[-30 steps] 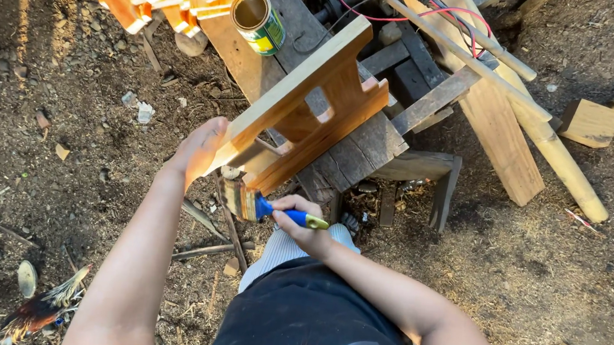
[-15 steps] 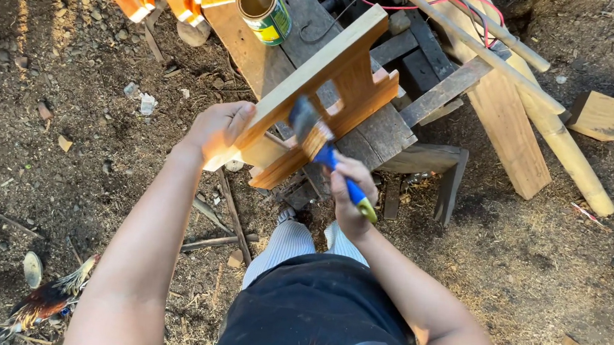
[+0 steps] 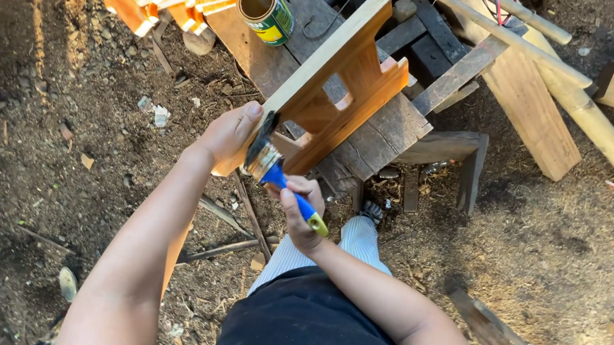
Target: Painting or staining a wooden furniture component with a brush.
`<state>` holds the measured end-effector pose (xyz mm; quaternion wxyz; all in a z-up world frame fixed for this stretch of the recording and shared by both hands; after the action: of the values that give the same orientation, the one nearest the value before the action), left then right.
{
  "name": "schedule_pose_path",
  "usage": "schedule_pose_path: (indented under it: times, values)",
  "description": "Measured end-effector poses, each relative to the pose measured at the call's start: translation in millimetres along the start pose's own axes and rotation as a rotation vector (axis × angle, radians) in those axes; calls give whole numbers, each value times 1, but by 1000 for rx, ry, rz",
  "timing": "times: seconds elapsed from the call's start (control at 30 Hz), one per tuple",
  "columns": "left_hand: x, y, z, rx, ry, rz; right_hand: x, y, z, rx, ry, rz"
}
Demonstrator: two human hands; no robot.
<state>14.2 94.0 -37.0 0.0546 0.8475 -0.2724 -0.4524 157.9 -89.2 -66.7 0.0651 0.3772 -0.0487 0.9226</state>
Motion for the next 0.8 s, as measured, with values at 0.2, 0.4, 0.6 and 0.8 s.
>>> schedule_pose_path:
  times: [0.2,0.4,0.6,0.8]
  values:
    - [9,-14,16,116,367,87,14,31,-40,11,17,-44]
    - [11,-14,25,-192,533,249,30,41,-43,10,-42,1]
    - [15,-21,28,-49,409,264,-2,36,-21,33,-29,39]
    - [15,-18,16,-102,432,317,-13,40,-45,121,23,45]
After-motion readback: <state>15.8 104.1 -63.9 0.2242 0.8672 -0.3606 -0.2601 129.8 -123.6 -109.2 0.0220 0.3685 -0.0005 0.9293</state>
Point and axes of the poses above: each hand's wrist, its own y-axis away from the middle knuckle, its own x-axis out of the palm, z = x × y, the point moved 7 cm from there along -y, towards the middle knuckle, and after that the axes turned 4 degrees about x, right-handed, at the moved point
